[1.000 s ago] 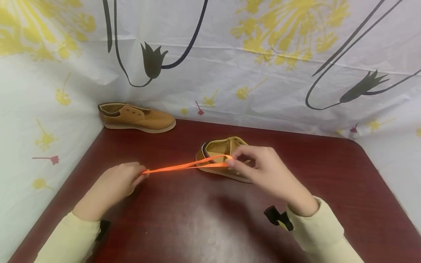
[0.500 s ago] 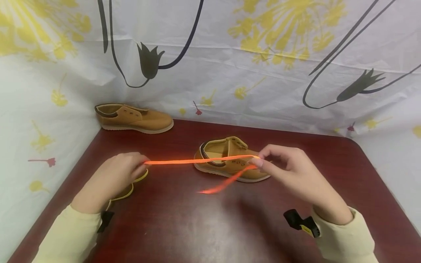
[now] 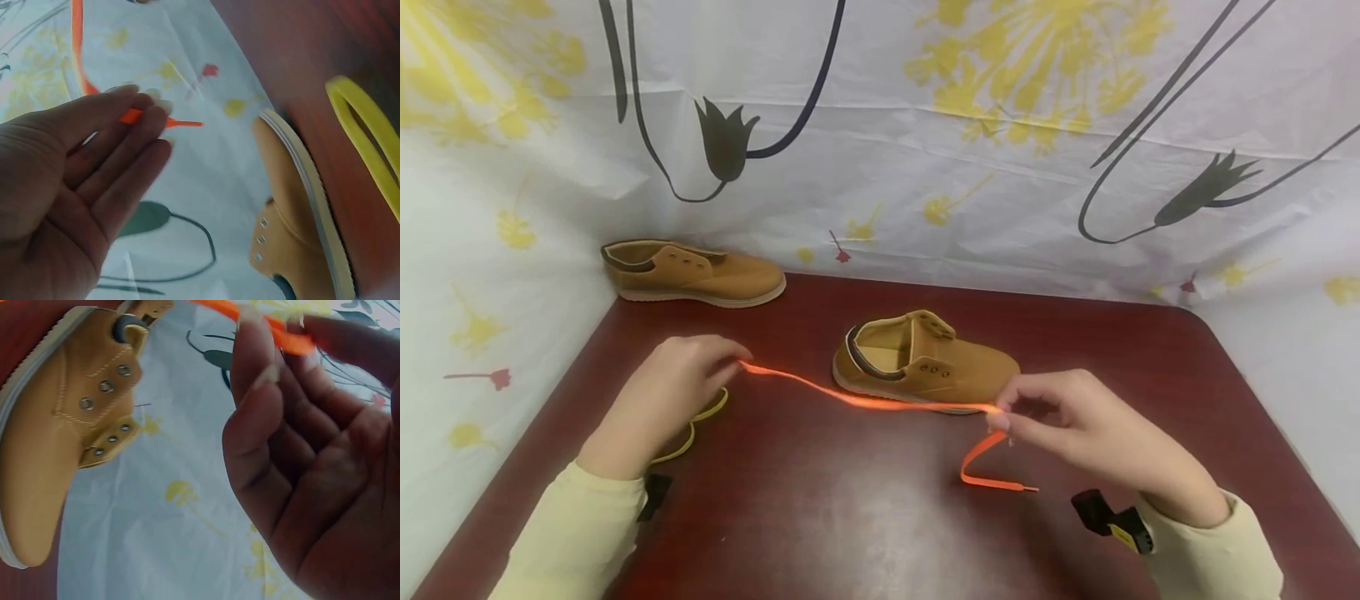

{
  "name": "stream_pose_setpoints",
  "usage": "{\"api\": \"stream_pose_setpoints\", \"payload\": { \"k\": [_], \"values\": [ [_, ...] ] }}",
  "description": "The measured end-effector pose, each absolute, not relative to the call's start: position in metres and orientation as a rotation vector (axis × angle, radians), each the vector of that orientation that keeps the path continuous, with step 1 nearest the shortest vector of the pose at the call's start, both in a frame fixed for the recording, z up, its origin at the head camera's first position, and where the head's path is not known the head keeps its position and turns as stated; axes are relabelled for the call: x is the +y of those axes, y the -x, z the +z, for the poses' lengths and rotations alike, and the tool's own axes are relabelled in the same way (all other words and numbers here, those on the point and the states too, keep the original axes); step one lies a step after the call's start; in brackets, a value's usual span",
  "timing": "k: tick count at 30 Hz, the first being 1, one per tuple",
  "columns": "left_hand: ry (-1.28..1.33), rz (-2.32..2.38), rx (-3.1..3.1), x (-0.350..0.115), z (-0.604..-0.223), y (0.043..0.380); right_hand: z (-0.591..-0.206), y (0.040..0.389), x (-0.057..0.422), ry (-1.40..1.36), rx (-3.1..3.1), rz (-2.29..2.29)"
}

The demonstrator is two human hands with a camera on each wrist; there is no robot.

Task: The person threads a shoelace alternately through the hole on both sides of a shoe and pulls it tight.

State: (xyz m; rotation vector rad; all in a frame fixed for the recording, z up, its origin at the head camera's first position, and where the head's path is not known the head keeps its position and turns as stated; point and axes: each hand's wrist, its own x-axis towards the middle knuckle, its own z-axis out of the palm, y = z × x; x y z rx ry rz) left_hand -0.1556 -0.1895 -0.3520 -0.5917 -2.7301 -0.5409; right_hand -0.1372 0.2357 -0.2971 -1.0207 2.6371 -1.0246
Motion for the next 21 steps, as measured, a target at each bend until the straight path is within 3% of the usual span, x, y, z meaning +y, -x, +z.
{"api": "stream_pose_setpoints", "payload": {
  "k": [9, 21],
  "values": [
    [0.677, -0.781, -2.368, -0.15, -0.348, 0.165, -0.32, 0.141, 0.227, 1.234, 2.497, -0.92],
    [0.829, -0.993, -2.207, -0.096, -0.346, 0.171, -0.343, 0.146, 0.213, 1.186, 2.445, -0.852]
  ]
}}
